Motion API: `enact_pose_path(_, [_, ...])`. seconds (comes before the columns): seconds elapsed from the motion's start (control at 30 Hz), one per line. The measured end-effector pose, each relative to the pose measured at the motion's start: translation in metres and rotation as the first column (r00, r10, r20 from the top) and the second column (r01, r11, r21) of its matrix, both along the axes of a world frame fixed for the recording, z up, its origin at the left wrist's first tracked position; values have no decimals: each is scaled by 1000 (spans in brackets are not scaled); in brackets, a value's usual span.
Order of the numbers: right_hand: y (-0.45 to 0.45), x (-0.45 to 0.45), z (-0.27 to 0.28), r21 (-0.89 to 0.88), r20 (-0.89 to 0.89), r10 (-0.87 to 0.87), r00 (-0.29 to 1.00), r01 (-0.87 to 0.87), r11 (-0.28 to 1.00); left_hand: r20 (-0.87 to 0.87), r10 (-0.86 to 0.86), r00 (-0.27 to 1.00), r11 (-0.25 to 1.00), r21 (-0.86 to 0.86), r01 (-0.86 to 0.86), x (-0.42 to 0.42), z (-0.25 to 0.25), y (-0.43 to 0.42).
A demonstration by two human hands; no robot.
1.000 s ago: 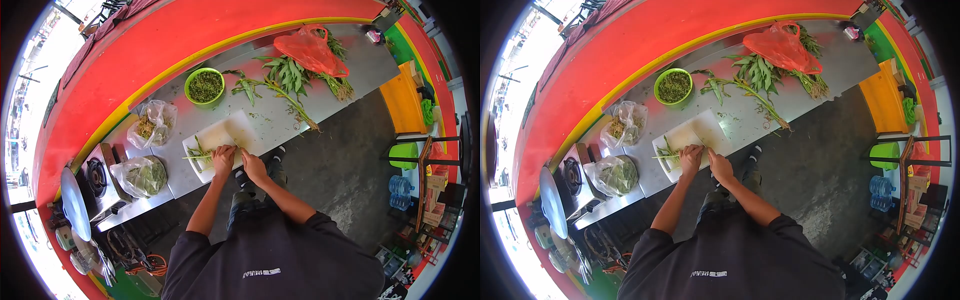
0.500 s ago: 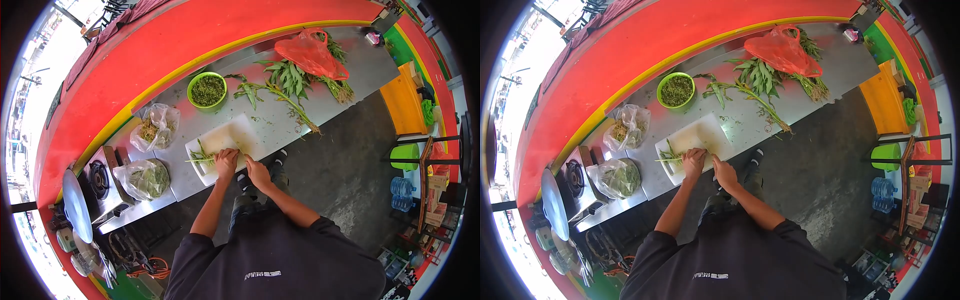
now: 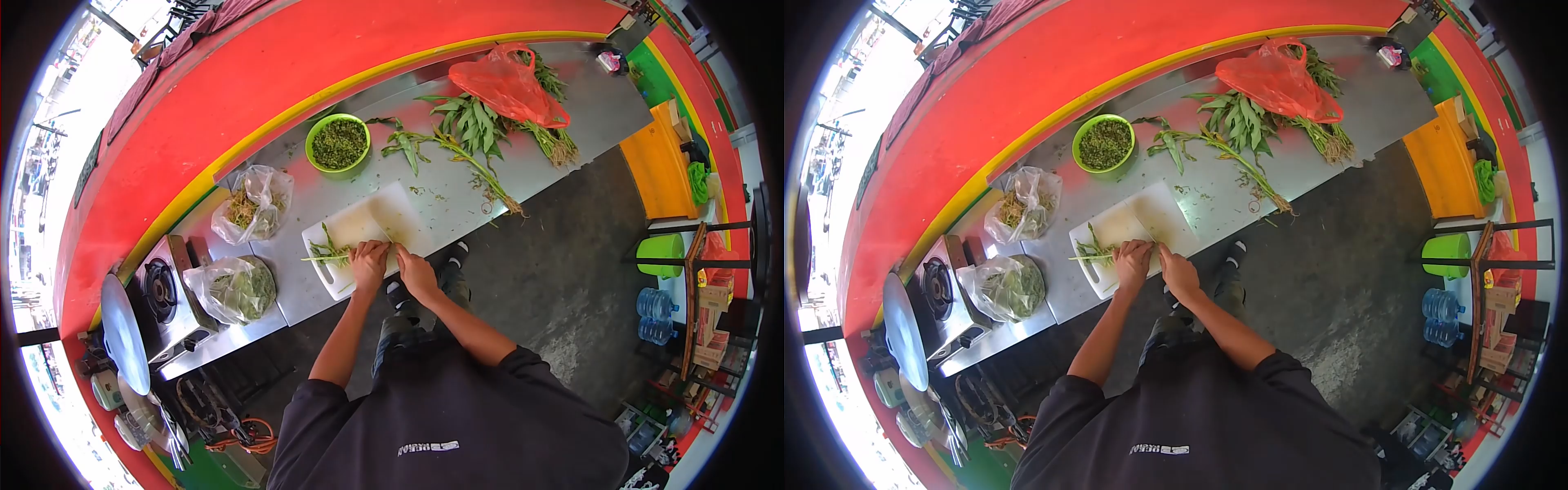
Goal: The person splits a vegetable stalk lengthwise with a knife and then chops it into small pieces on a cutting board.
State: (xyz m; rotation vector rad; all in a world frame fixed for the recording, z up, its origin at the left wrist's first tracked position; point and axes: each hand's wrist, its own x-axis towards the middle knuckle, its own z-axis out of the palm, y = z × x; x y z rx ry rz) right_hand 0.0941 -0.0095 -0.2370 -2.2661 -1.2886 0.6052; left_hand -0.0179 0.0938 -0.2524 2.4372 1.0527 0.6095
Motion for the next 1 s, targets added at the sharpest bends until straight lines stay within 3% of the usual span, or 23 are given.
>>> enact_pose_path(0.17, [-6, -2, 13, -58, -63, -11, 998, 8, 998, 40, 10, 999, 1000, 11, -10, 0, -2, 3])
enact_pose_path(0.37, [1, -3, -1, 77, 43, -19, 999, 15, 997, 15, 11, 1000, 1000, 27, -11, 0, 1, 1])
enact_pose_path(0.43, [-6, -4, 4, 8, -28, -21, 999, 21, 1000, 48, 10, 999, 999, 36, -12, 1, 0, 3])
enact_pose_path(0.67, [0, -5, 1, 56, 36, -20, 999, 18, 998, 58, 14, 998, 999, 34, -16, -1, 0, -1])
enact_pose_path(0.77, [-2, -4, 11, -30, -46, -37, 998, 36, 999, 85, 18, 996, 999, 37, -21, -1, -5, 0])
enact_pose_path(1.0, [1, -3, 2, 7, -23, -30, 999, 30, 1000, 13, -27, 1000, 993, 117, 25, -3, 4, -7])
